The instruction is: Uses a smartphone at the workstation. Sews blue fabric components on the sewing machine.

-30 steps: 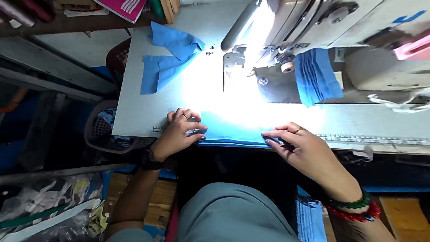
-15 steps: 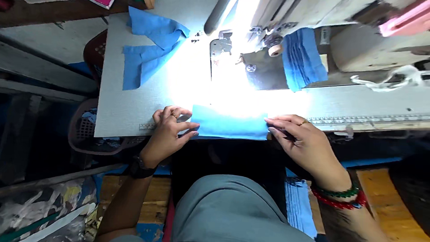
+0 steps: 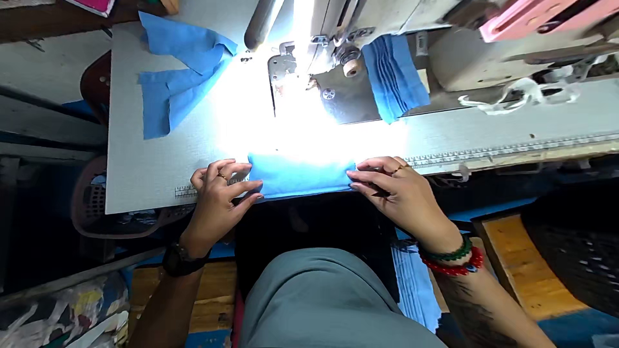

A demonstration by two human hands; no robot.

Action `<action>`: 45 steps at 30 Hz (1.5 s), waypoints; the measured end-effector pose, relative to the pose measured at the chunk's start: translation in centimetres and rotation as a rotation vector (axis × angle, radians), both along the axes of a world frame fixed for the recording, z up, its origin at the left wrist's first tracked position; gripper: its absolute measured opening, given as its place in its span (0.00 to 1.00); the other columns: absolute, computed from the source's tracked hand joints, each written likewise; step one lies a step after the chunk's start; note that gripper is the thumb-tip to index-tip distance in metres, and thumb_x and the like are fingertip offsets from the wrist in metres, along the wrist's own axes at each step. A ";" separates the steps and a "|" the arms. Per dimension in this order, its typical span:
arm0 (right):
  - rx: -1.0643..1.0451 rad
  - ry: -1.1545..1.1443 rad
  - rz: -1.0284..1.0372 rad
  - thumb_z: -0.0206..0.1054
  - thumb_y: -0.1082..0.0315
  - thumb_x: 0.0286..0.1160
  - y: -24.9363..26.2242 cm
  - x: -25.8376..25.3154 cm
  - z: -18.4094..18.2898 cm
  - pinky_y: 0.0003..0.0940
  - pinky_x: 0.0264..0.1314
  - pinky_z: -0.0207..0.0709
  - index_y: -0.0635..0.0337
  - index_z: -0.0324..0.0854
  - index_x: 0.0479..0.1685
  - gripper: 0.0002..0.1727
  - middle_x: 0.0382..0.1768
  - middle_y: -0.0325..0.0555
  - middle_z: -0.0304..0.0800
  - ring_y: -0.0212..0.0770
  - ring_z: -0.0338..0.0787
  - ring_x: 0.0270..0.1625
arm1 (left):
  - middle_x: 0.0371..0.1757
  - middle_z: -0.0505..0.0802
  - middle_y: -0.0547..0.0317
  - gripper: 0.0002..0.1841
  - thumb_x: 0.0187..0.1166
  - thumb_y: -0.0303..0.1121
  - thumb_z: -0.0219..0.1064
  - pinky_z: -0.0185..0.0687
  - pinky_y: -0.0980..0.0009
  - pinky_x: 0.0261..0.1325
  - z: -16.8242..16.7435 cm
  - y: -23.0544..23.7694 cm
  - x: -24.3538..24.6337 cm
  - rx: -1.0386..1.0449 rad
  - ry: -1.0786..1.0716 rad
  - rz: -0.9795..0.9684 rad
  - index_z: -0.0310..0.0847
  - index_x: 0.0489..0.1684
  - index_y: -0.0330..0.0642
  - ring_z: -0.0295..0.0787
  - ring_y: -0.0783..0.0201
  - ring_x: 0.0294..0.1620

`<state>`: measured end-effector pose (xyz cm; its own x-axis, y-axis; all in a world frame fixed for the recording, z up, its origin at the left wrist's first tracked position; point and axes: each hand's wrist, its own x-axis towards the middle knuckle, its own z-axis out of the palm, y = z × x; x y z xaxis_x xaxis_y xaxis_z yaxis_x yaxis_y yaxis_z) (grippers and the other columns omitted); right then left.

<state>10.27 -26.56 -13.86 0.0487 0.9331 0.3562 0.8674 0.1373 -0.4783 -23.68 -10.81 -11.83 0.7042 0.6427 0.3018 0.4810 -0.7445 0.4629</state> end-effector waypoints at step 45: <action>-0.146 -0.082 0.153 0.69 0.66 0.67 4.9 -4.0 2.1 0.49 0.42 0.87 0.45 0.86 0.70 0.26 0.71 0.43 0.87 0.52 0.93 0.56 | 0.36 0.88 0.62 0.07 0.74 0.28 0.72 0.76 0.76 0.44 4.0 15.7 16.0 -0.574 0.112 -0.375 0.86 0.44 0.36 0.80 0.76 0.36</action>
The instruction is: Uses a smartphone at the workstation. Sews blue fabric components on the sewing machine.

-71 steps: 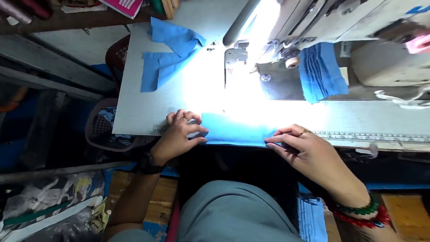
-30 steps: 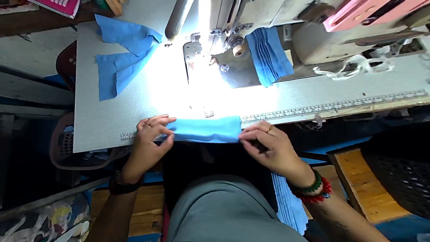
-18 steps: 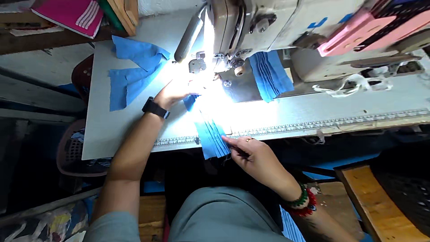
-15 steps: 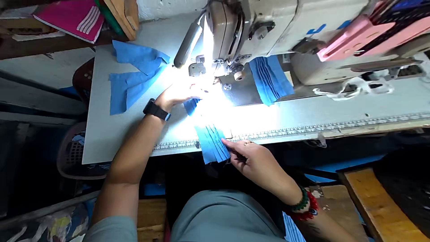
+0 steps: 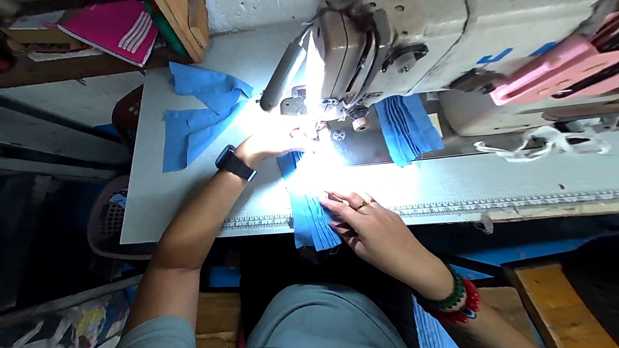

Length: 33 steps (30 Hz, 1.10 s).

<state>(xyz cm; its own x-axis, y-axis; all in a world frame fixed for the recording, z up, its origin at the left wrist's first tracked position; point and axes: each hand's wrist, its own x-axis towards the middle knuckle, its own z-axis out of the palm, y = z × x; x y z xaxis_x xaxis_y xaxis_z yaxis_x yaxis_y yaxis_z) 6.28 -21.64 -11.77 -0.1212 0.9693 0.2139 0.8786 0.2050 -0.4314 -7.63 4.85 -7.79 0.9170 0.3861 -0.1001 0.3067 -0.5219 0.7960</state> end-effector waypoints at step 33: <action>-0.163 -0.083 0.038 0.68 0.60 0.73 1.3 0.4 1.2 0.50 0.51 0.86 0.52 0.76 0.81 0.32 0.77 0.43 0.82 0.51 0.92 0.58 | 0.80 0.83 0.61 0.23 0.89 0.47 0.54 0.57 0.46 0.88 -4.3 -7.9 -3.4 0.759 -0.096 -0.030 0.84 0.73 0.48 0.70 0.58 0.86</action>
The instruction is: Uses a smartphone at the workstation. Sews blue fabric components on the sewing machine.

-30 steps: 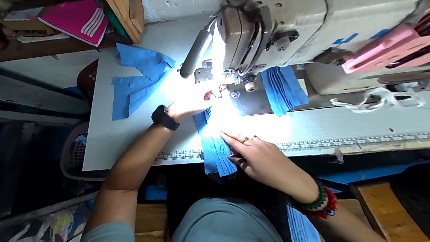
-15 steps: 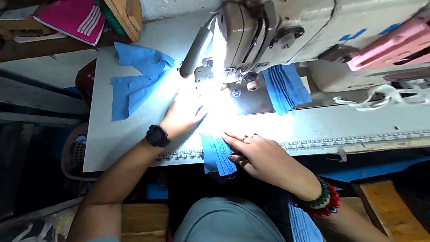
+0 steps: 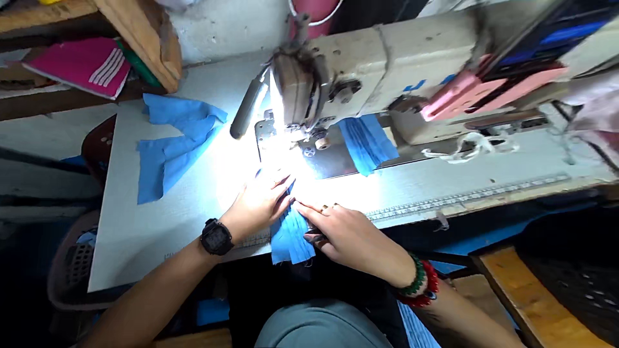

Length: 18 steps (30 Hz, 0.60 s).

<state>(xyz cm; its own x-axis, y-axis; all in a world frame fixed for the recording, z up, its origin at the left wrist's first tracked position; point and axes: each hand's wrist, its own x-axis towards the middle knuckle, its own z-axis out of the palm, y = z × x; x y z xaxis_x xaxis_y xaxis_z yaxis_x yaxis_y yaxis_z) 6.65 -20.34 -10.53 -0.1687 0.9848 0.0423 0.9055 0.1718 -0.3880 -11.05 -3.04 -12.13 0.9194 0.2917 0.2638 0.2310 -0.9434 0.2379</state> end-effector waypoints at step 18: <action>0.086 0.036 -0.084 0.70 0.66 0.65 0.5 -0.6 -1.0 0.51 0.43 0.87 0.50 0.83 0.74 0.30 0.54 0.46 0.94 0.50 0.94 0.44 | 0.90 0.71 0.64 0.32 0.82 0.62 0.51 0.46 0.23 0.77 0.3 1.1 0.4 0.029 0.127 0.135 0.72 0.86 0.64 0.56 0.46 0.92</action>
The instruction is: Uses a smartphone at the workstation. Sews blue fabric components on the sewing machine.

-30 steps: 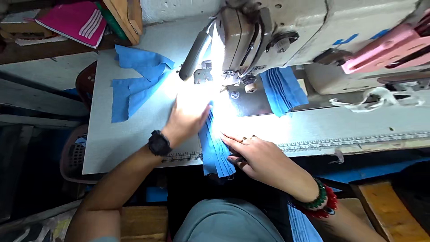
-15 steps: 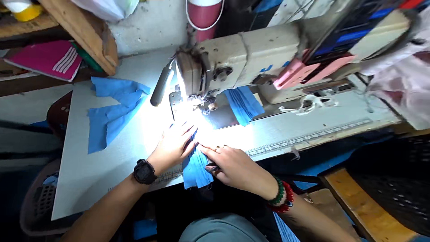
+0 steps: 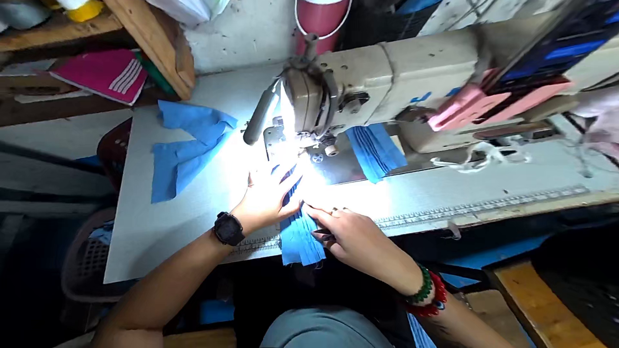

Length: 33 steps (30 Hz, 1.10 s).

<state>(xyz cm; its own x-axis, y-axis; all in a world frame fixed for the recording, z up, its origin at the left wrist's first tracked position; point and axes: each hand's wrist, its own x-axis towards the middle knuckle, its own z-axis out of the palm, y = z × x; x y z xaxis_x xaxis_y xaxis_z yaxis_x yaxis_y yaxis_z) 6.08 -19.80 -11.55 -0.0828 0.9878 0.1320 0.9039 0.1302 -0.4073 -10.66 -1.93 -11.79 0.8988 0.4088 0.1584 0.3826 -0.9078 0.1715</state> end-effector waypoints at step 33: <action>0.020 -0.187 -0.028 0.71 0.71 0.57 1.2 -0.8 1.2 0.45 0.28 0.82 0.58 0.87 0.64 0.27 0.41 0.50 0.93 0.51 0.92 0.35 | 0.84 0.76 0.56 0.34 0.77 0.64 0.54 0.35 0.26 0.82 0.6 2.7 1.3 -0.003 -0.019 -0.030 0.73 0.85 0.69 0.63 0.43 0.86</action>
